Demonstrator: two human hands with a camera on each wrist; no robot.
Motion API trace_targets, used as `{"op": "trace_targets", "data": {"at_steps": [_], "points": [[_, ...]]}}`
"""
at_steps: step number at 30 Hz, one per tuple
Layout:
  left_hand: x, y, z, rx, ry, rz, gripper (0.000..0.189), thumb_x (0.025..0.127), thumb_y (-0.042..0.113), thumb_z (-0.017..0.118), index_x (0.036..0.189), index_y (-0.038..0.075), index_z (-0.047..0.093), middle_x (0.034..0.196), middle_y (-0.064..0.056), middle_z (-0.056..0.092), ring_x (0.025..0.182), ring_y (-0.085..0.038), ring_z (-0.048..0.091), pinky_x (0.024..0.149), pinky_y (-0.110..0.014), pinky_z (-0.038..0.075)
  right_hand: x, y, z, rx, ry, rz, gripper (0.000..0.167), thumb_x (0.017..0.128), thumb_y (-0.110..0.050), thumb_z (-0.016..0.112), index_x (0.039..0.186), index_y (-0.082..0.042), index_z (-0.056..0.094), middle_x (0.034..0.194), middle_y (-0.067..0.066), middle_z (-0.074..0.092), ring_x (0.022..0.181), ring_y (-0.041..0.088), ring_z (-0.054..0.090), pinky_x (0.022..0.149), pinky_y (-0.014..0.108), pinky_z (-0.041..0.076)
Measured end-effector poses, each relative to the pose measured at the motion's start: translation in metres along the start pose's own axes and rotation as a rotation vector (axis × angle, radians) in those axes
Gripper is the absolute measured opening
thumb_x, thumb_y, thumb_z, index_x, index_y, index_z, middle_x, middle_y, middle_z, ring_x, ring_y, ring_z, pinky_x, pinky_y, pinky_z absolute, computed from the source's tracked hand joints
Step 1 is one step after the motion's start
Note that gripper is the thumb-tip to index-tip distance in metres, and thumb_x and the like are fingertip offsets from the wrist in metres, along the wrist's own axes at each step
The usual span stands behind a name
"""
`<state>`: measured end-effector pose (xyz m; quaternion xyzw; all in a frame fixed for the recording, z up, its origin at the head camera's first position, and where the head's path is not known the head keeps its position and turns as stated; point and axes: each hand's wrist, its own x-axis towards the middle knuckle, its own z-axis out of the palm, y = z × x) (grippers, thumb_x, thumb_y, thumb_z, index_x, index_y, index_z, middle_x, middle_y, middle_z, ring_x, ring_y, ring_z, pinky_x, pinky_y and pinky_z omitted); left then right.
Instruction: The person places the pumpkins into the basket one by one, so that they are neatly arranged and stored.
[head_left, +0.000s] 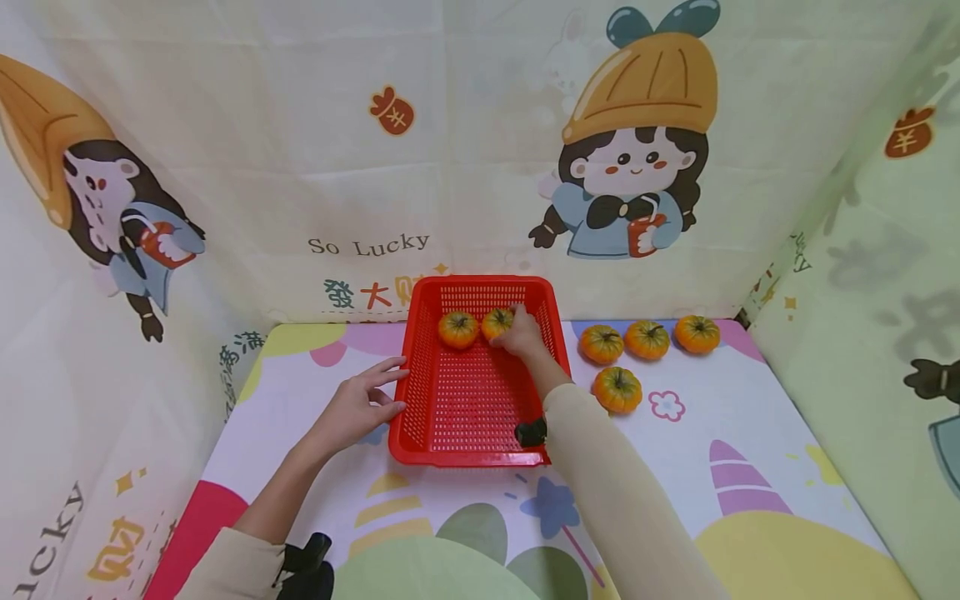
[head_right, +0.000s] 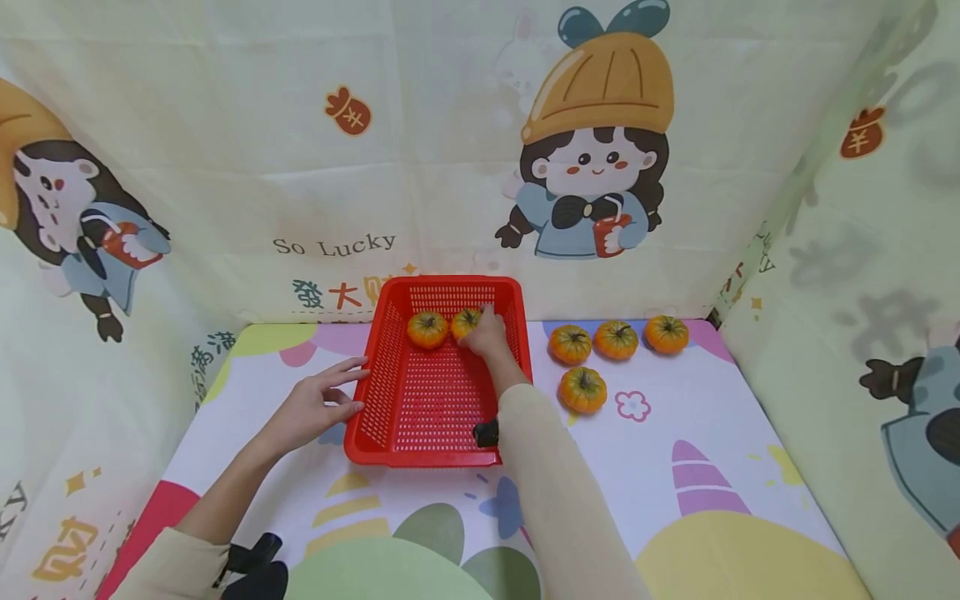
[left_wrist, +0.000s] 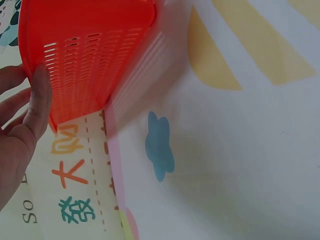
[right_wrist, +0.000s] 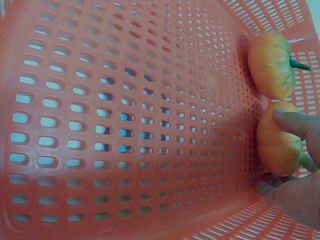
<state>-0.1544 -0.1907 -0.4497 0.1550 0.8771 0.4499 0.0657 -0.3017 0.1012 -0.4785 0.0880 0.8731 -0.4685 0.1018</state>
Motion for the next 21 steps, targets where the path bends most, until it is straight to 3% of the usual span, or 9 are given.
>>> {"op": "trace_targets", "data": {"at_steps": [21], "points": [[0.0001, 0.005, -0.0004, -0.003, -0.001, -0.024, 0.058, 0.091, 0.006, 0.077, 0.146, 0.002, 0.057, 0.162, -0.009, 0.044, 0.083, -0.018, 0.068, 0.072, -0.022, 0.061, 0.0029, -0.0003, -0.0031, -0.031, -0.025, 0.005, 0.088, 0.087, -0.014, 0.082, 0.157, -0.012, 0.028, 0.149, 0.02, 0.043, 0.138, 0.038, 0.043, 0.119, 0.057, 0.04]]}}
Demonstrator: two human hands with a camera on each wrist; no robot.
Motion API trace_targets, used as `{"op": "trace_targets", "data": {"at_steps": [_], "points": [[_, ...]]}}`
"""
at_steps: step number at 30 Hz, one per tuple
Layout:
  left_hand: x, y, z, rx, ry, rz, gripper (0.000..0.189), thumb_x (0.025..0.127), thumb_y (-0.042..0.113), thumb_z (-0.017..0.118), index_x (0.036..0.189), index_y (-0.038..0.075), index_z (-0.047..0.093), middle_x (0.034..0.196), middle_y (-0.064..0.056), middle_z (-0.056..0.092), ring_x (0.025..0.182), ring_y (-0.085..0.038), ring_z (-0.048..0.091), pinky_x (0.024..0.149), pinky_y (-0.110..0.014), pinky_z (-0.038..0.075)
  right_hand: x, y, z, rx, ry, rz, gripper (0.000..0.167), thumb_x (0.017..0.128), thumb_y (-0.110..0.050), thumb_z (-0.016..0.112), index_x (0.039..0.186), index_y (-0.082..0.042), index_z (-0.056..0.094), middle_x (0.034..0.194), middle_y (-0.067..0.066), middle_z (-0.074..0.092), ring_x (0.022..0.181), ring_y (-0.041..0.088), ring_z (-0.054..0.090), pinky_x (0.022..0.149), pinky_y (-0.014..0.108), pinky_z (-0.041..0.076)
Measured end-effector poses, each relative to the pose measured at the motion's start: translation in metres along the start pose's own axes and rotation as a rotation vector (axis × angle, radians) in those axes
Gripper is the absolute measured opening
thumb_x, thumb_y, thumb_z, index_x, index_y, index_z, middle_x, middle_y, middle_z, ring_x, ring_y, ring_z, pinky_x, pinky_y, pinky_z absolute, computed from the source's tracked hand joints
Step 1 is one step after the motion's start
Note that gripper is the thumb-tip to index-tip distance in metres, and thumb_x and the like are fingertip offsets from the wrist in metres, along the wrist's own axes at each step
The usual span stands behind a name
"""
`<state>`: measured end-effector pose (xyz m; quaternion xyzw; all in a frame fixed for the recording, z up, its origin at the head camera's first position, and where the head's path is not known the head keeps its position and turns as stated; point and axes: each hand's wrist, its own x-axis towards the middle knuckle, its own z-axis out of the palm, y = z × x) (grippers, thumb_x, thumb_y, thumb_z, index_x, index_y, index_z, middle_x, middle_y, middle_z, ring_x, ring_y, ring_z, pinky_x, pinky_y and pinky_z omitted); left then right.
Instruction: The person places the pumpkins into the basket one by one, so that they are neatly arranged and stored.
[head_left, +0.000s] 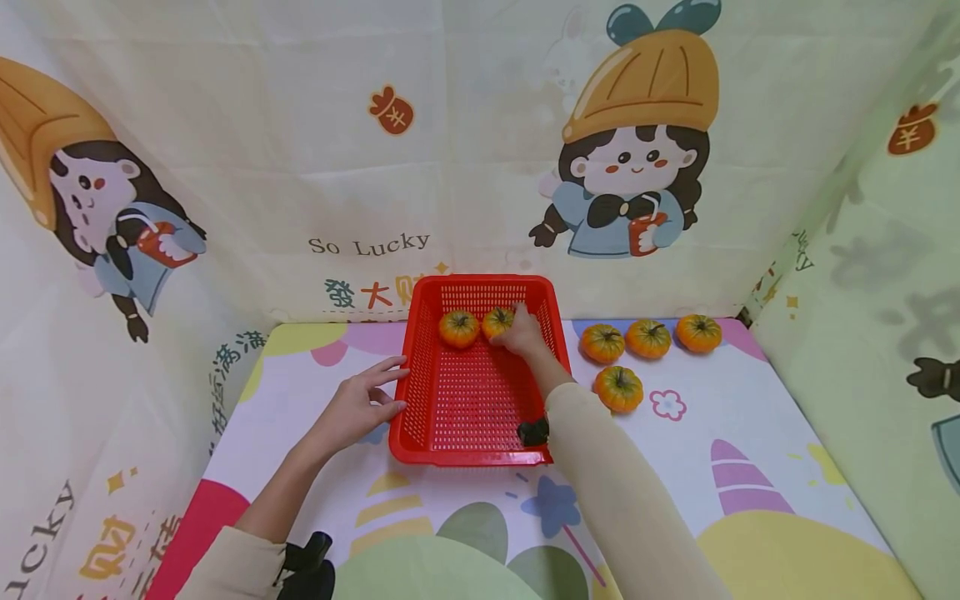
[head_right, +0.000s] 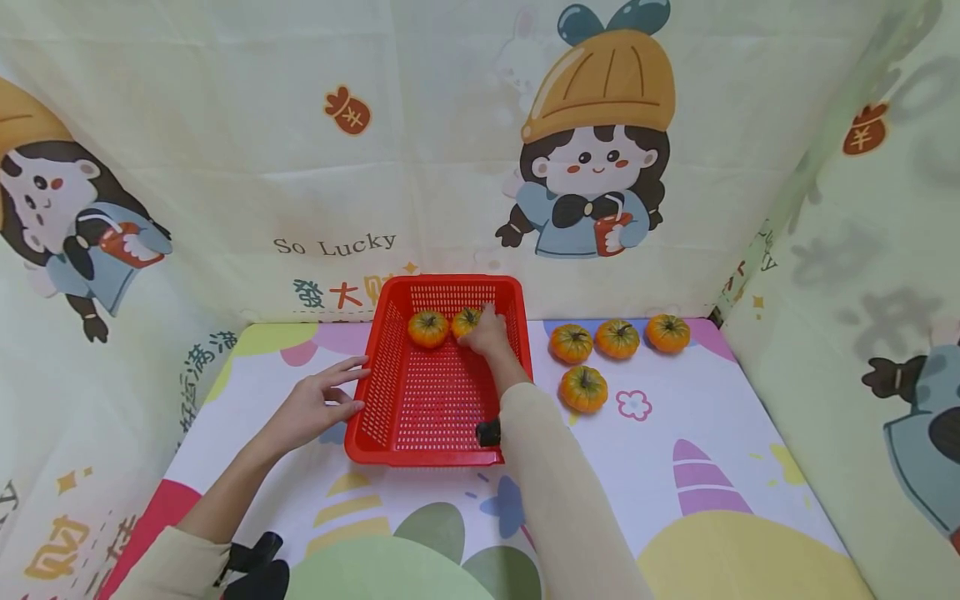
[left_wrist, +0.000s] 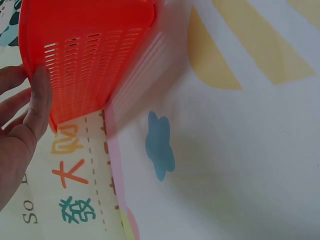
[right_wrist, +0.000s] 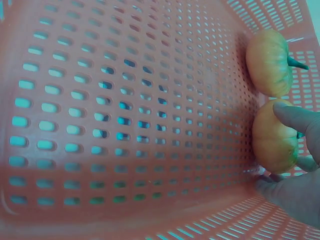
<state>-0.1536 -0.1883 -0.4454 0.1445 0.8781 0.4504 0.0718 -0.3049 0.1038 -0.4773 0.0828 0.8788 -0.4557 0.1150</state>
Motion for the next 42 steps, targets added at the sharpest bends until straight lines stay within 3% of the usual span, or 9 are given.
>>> {"op": "trace_targets", "data": {"at_steps": [6, 15, 24, 33, 42], "points": [[0.0, 0.0, 0.001, 0.005, 0.0, -0.001, 0.058, 0.091, 0.006, 0.077, 0.146, 0.002, 0.058, 0.162, -0.009, 0.044, 0.082, -0.018, 0.068, 0.071, -0.023, 0.062, -0.007, -0.008, -0.01, -0.055, 0.032, -0.059, 0.084, 0.086, -0.019, 0.083, 0.15, -0.007, 0.03, 0.147, 0.021, 0.042, 0.137, 0.038, 0.042, 0.119, 0.056, 0.04], [0.001, -0.001, 0.0, 0.013, -0.004, 0.007, 0.058, 0.092, 0.007, 0.076, 0.146, 0.002, 0.057, 0.163, -0.009, 0.043, 0.083, -0.018, 0.069, 0.072, -0.023, 0.062, -0.017, -0.03, -0.038, -0.171, 0.051, -0.133, 0.092, 0.087, -0.028, 0.083, 0.154, -0.002, 0.026, 0.15, 0.023, 0.041, 0.135, 0.036, 0.045, 0.116, 0.051, 0.045], [0.001, -0.001, -0.001, 0.008, -0.01, -0.003, 0.058, 0.092, 0.009, 0.076, 0.146, 0.003, 0.057, 0.163, -0.008, 0.043, 0.086, -0.018, 0.069, 0.073, -0.026, 0.063, -0.036, -0.042, -0.073, -0.127, -0.012, -0.276, 0.097, 0.087, -0.021, 0.083, 0.159, 0.0, 0.023, 0.151, 0.025, 0.044, 0.133, 0.039, 0.05, 0.112, 0.055, 0.048], [0.0, -0.001, -0.001, 0.015, -0.007, -0.003, 0.058, 0.092, 0.008, 0.076, 0.146, 0.003, 0.057, 0.163, -0.008, 0.043, 0.085, -0.017, 0.07, 0.073, -0.025, 0.063, -0.061, -0.027, -0.111, -0.202, -0.049, -0.286, 0.088, 0.092, -0.031, 0.077, 0.161, -0.008, 0.028, 0.16, 0.019, 0.041, 0.143, 0.039, 0.045, 0.108, 0.056, 0.05], [0.001, -0.003, 0.0, 0.009, -0.006, -0.002, 0.058, 0.091, 0.008, 0.077, 0.146, 0.003, 0.058, 0.163, -0.008, 0.043, 0.085, -0.017, 0.07, 0.073, -0.026, 0.063, -0.091, 0.017, -0.147, -0.185, -0.061, -0.334, 0.084, 0.091, -0.037, 0.078, 0.16, -0.016, 0.035, 0.165, 0.012, 0.038, 0.15, 0.039, 0.038, 0.109, 0.061, 0.048]]}}
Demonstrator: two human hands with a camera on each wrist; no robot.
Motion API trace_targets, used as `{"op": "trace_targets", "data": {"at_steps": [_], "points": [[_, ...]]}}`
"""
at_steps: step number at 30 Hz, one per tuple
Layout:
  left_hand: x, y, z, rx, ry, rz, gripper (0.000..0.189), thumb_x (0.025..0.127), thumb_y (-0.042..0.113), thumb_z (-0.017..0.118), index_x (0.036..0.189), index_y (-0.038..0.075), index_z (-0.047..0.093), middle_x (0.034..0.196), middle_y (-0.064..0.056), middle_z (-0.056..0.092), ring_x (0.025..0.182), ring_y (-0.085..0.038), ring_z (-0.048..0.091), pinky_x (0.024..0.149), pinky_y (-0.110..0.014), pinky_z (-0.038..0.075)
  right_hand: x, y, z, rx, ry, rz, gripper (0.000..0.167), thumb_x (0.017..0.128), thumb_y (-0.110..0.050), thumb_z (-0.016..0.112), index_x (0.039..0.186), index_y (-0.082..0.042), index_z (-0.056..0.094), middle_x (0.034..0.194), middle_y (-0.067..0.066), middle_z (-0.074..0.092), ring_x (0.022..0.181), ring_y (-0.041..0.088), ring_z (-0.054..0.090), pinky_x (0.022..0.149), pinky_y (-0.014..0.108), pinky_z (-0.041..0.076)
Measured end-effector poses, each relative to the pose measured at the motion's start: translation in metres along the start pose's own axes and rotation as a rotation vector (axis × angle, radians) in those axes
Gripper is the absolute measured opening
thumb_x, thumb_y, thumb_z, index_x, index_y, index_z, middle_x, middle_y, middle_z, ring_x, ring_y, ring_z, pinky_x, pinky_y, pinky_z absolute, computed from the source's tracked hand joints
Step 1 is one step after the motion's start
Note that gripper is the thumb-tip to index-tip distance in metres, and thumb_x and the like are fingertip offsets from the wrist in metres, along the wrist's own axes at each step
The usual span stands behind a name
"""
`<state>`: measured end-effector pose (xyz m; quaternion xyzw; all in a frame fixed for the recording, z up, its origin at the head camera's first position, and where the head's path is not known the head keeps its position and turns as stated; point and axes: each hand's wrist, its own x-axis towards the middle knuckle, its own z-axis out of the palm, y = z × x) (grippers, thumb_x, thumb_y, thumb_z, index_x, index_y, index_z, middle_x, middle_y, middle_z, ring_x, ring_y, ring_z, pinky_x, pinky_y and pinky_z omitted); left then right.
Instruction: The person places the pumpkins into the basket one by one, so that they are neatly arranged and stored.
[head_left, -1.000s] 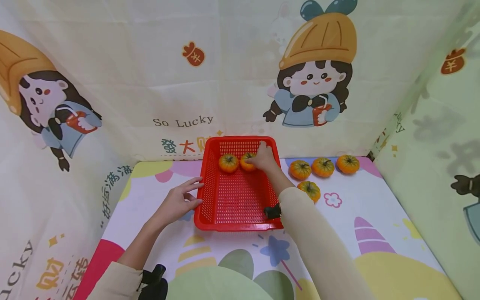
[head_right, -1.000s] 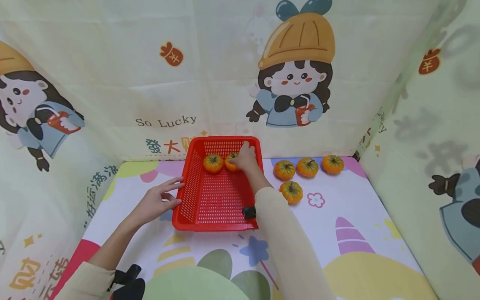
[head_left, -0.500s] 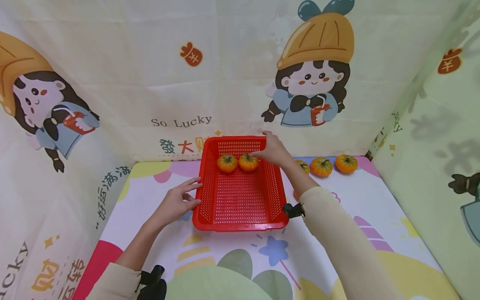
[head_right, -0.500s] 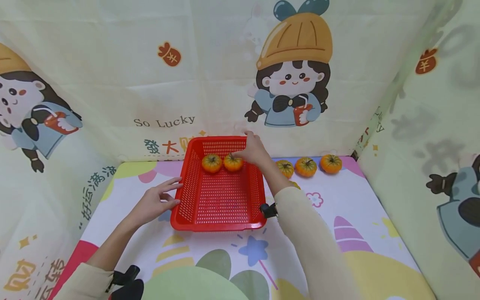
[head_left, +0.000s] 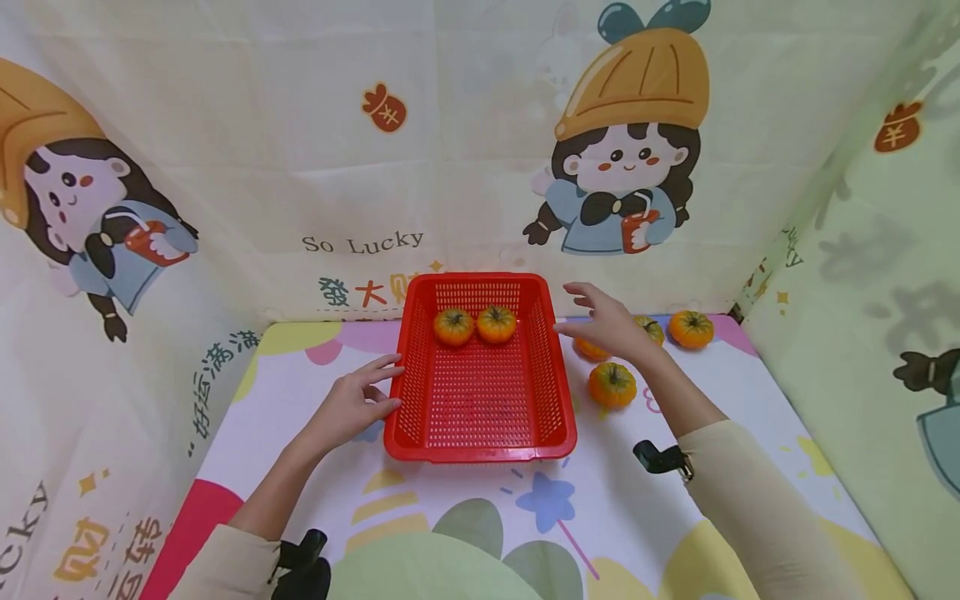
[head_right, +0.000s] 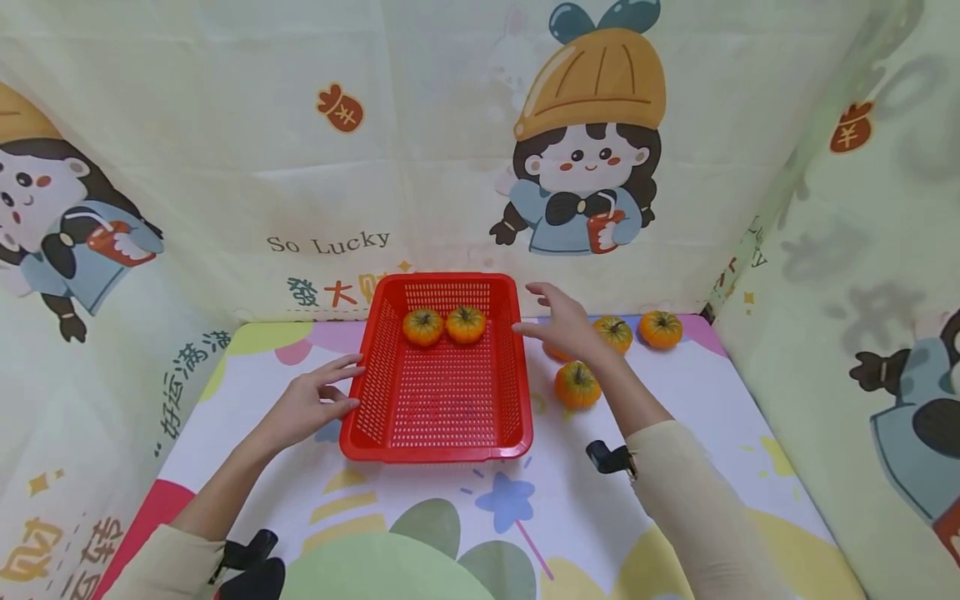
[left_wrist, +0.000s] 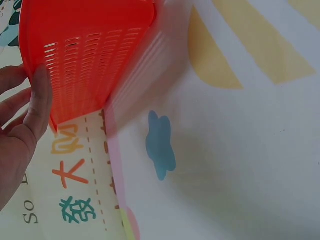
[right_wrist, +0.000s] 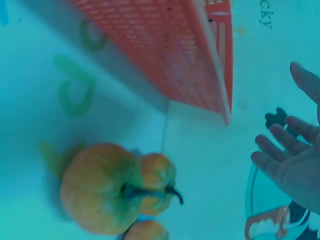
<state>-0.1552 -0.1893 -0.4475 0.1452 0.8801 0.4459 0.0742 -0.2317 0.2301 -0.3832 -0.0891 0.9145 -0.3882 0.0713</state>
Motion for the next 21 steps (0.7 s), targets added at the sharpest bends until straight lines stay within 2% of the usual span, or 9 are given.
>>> {"op": "trace_targets", "data": {"at_steps": [10, 16, 21], "points": [[0.0, -0.001, 0.0, -0.005, 0.0, 0.006, 0.058, 0.092, 0.008, 0.076, 0.146, 0.002, 0.057, 0.163, -0.008, 0.043, 0.083, -0.017, 0.07, 0.072, -0.024, 0.062, -0.039, 0.059, -0.01, 0.003, -0.012, -0.062, 0.081, 0.091, -0.041, 0.078, 0.157, -0.014, 0.041, 0.161, 0.019, 0.041, 0.148, 0.047, 0.037, 0.112, 0.067, 0.041], [0.0, 0.001, 0.0, -0.009, -0.002, -0.006, 0.058, 0.092, 0.009, 0.077, 0.146, 0.004, 0.057, 0.163, -0.008, 0.043, 0.085, -0.018, 0.07, 0.072, -0.026, 0.063, -0.057, 0.09, -0.003, -0.034, -0.027, -0.047, 0.083, 0.09, -0.034, 0.08, 0.159, -0.012, 0.038, 0.161, 0.022, 0.04, 0.145, 0.054, 0.037, 0.109, 0.07, 0.04], [0.0, 0.0, 0.0, -0.006, 0.0, -0.007, 0.058, 0.092, 0.009, 0.077, 0.146, 0.004, 0.058, 0.163, -0.008, 0.043, 0.085, -0.018, 0.069, 0.073, -0.026, 0.063, -0.063, 0.111, 0.006, -0.049, -0.019, -0.013, 0.087, 0.088, -0.032, 0.082, 0.158, -0.008, 0.037, 0.16, 0.026, 0.039, 0.144, 0.053, 0.038, 0.114, 0.069, 0.036]]}}
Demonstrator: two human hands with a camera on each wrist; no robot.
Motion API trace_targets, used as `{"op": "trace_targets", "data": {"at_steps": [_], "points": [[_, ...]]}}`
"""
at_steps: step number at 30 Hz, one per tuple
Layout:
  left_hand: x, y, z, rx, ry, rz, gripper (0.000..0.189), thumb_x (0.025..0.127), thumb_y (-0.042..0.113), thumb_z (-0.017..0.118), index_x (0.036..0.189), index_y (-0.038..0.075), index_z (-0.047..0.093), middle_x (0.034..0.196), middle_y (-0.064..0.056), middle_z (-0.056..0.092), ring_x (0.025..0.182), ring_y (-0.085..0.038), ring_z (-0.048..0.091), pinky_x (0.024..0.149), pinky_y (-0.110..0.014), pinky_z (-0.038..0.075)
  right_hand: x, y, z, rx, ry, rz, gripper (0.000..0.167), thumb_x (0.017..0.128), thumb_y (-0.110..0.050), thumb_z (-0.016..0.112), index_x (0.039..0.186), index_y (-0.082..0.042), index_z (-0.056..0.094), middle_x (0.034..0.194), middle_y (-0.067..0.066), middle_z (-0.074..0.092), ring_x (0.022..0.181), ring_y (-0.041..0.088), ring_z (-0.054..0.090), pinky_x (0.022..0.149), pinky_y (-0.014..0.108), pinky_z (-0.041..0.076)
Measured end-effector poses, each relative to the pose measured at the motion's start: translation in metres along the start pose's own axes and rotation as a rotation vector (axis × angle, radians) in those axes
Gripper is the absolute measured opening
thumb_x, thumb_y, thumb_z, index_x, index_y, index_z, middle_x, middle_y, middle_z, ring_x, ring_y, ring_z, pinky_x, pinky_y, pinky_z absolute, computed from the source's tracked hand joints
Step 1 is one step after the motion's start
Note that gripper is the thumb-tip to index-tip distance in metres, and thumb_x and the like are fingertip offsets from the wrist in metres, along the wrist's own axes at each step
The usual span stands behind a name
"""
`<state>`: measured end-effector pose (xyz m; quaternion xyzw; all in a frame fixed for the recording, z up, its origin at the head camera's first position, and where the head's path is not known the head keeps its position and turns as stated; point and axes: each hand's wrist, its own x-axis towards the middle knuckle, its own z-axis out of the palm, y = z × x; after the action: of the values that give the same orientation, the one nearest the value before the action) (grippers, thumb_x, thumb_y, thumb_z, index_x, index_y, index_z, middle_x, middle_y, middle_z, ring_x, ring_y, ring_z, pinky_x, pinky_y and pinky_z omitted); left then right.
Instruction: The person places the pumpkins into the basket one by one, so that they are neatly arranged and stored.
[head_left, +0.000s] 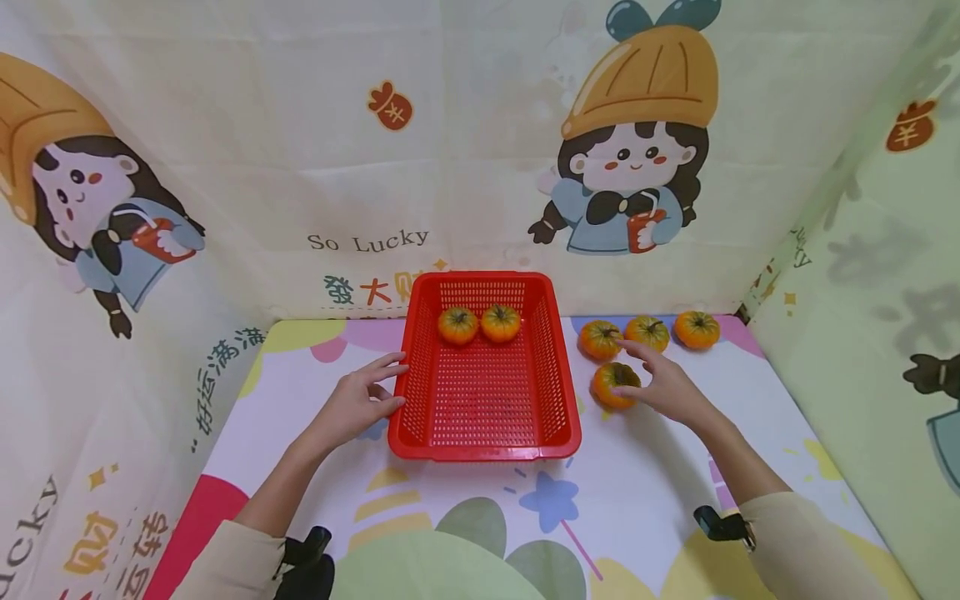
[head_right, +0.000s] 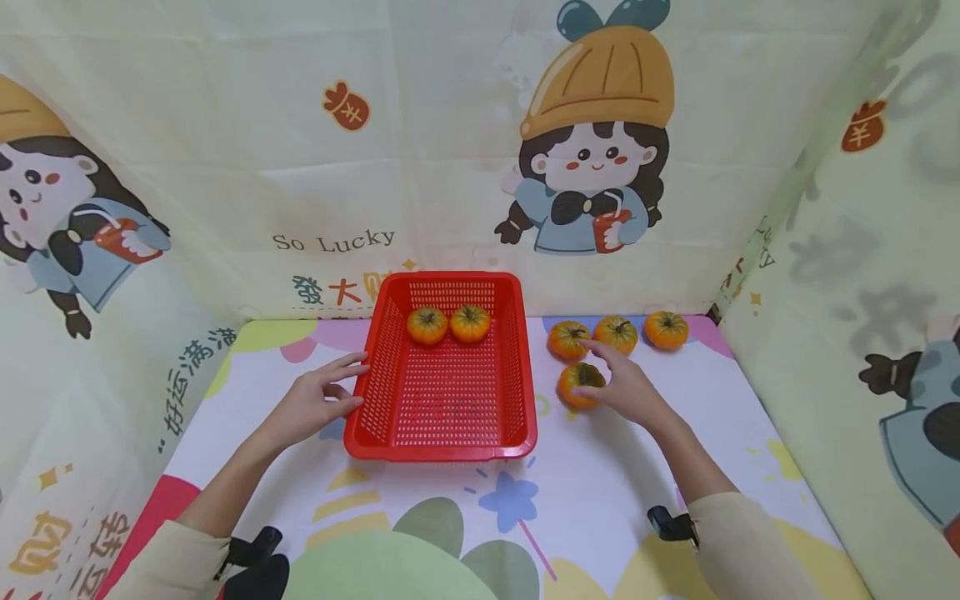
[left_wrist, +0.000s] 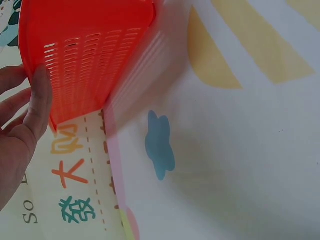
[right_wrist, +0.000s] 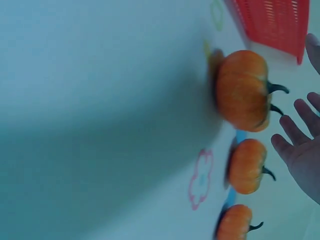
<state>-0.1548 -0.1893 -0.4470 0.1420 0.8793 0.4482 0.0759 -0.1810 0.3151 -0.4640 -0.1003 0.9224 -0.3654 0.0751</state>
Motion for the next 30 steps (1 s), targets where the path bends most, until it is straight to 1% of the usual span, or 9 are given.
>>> {"op": "trace_targets", "data": {"at_steps": [5, 8, 11, 15, 18, 24, 30], "points": [[0.0, 0.001, 0.0, 0.001, -0.001, 0.0, 0.058, 0.091, 0.008, 0.077, 0.146, 0.004, 0.058, 0.163, -0.008, 0.043, 0.085, -0.017, 0.07, 0.073, -0.027, 0.063, -0.001, 0.021, 0.011, 0.039, 0.003, 0.001, 0.092, 0.086, -0.03, 0.084, 0.158, -0.003, 0.034, 0.16, 0.028, 0.037, 0.143, 0.05, 0.039, 0.116, 0.069, 0.033], [0.0, 0.002, 0.001, 0.003, 0.001, -0.003, 0.058, 0.091, 0.008, 0.077, 0.146, 0.003, 0.058, 0.163, -0.009, 0.043, 0.085, -0.017, 0.069, 0.073, -0.027, 0.063, -0.001, 0.031, 0.016, 0.065, 0.0, 0.0, 0.096, 0.086, -0.03, 0.085, 0.16, -0.003, 0.031, 0.163, 0.027, 0.033, 0.142, 0.052, 0.04, 0.115, 0.07, 0.034], [-0.001, 0.002, 0.0, 0.001, 0.002, -0.003, 0.058, 0.091, 0.007, 0.077, 0.146, 0.003, 0.058, 0.163, -0.009, 0.043, 0.084, -0.017, 0.069, 0.072, -0.026, 0.063, 0.0, 0.036, 0.02, 0.091, -0.008, 0.03, 0.1, 0.085, -0.032, 0.085, 0.162, -0.005, 0.027, 0.164, 0.027, 0.03, 0.142, 0.053, 0.038, 0.114, 0.07, 0.035], [-0.001, 0.002, 0.001, -0.002, -0.001, -0.002, 0.058, 0.091, 0.007, 0.076, 0.146, 0.003, 0.057, 0.163, -0.009, 0.043, 0.083, -0.017, 0.069, 0.073, -0.026, 0.063, 0.0, 0.042, 0.025, 0.092, -0.012, 0.083, 0.103, 0.084, -0.036, 0.086, 0.163, -0.008, 0.026, 0.164, 0.026, 0.031, 0.142, 0.051, 0.039, 0.114, 0.067, 0.038], [-0.001, 0.002, 0.001, 0.002, -0.001, -0.004, 0.058, 0.092, 0.007, 0.076, 0.146, 0.003, 0.057, 0.163, -0.009, 0.043, 0.083, -0.017, 0.069, 0.072, -0.026, 0.063, 0.0, 0.045, 0.028, 0.082, -0.007, 0.089, 0.101, 0.085, -0.036, 0.085, 0.162, -0.007, 0.027, 0.162, 0.026, 0.034, 0.14, 0.049, 0.041, 0.113, 0.065, 0.04], [-0.001, 0.002, 0.001, 0.005, 0.005, -0.003, 0.058, 0.091, 0.006, 0.076, 0.146, 0.003, 0.058, 0.163, -0.009, 0.044, 0.082, -0.017, 0.069, 0.072, -0.026, 0.063, -0.001, 0.044, 0.029, 0.064, 0.013, 0.061, 0.093, 0.087, -0.031, 0.083, 0.16, -0.004, 0.031, 0.158, 0.027, 0.04, 0.136, 0.048, 0.046, 0.113, 0.064, 0.041], [-0.001, 0.003, 0.001, -0.002, 0.004, -0.005, 0.058, 0.091, 0.006, 0.076, 0.146, 0.003, 0.057, 0.163, -0.009, 0.044, 0.082, -0.018, 0.069, 0.073, -0.026, 0.063, -0.001, 0.043, 0.028, 0.056, 0.006, 0.068, 0.087, 0.089, -0.027, 0.082, 0.158, -0.003, 0.034, 0.155, 0.028, 0.044, 0.133, 0.047, 0.049, 0.111, 0.063, 0.044]]}}
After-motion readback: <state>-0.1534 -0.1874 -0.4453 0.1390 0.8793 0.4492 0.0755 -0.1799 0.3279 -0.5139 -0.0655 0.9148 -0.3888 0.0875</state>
